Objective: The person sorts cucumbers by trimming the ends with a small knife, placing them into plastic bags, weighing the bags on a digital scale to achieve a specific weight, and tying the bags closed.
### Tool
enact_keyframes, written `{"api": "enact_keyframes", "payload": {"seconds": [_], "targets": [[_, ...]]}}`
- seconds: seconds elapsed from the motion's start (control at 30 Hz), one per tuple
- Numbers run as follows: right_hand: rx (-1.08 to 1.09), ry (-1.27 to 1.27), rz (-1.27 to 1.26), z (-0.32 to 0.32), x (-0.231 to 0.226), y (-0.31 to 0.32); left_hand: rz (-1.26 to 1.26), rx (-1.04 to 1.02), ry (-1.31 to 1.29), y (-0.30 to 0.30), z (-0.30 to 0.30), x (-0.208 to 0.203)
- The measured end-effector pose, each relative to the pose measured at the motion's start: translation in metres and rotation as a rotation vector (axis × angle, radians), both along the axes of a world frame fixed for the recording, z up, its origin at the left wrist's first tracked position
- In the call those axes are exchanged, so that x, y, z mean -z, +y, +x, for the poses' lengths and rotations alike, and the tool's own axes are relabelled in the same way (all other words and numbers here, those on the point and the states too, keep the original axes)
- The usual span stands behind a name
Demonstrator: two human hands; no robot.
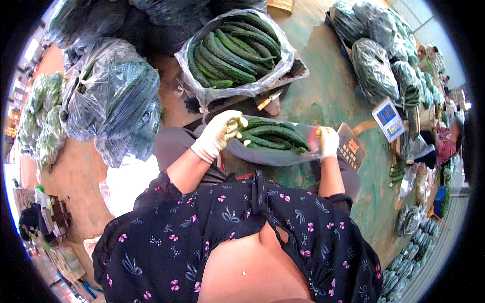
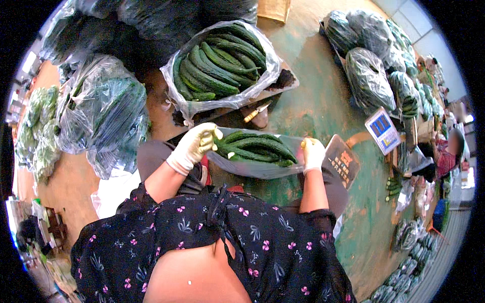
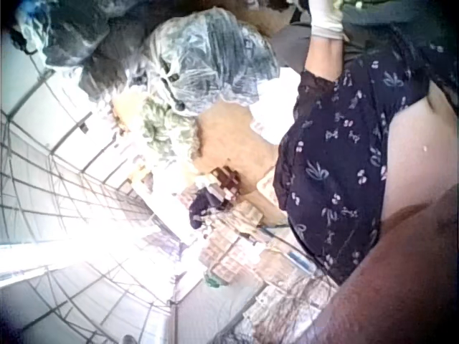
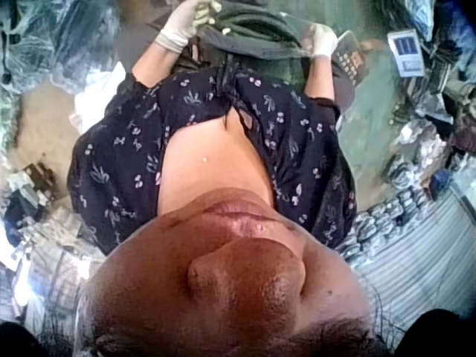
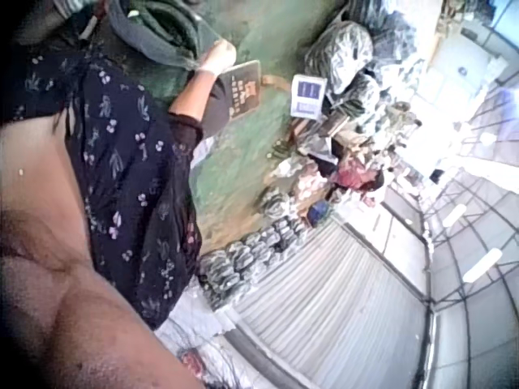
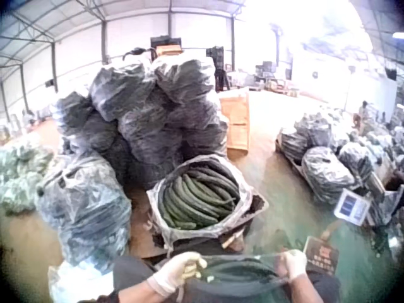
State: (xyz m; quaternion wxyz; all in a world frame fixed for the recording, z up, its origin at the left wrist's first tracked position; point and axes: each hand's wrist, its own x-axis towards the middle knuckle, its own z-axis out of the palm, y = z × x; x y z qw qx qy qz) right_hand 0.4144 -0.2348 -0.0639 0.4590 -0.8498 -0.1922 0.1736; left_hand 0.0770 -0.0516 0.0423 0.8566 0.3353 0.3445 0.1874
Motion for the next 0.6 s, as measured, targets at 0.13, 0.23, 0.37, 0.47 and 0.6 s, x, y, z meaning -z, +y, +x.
{"api": "enact_keyframes", "payload": {"seconds": [0.13, 0.23, 0.37, 0.47, 0.6], "targets": [[-0.084, -0.017, 0.034, -0.014, -0.024, 0.006, 0.063, 0.094, -0.103, 0.004, -0.01, 0.005], [-0.342, -0.263, -0.48, -0.023, -0.024, 0.011, -0.105, 0.103, 0.009, 0.008, 0.004, 0.015], [-0.427, -0.266, -0.585, -0.023, -0.019, 0.019, -0.159, 0.134, 0.018, 0.006, 0.018, 0.028], [-0.469, 0.268, -0.513, -0.025, -0.029, 0.019, -0.171, 0.223, -0.015, 0.006, 0.021, 0.05], [-0.728, -0.118, -0.575, -0.045, -0.084, 0.011, -0.139, 0.258, 0.024, -0.009, 0.035, 0.043]]}}
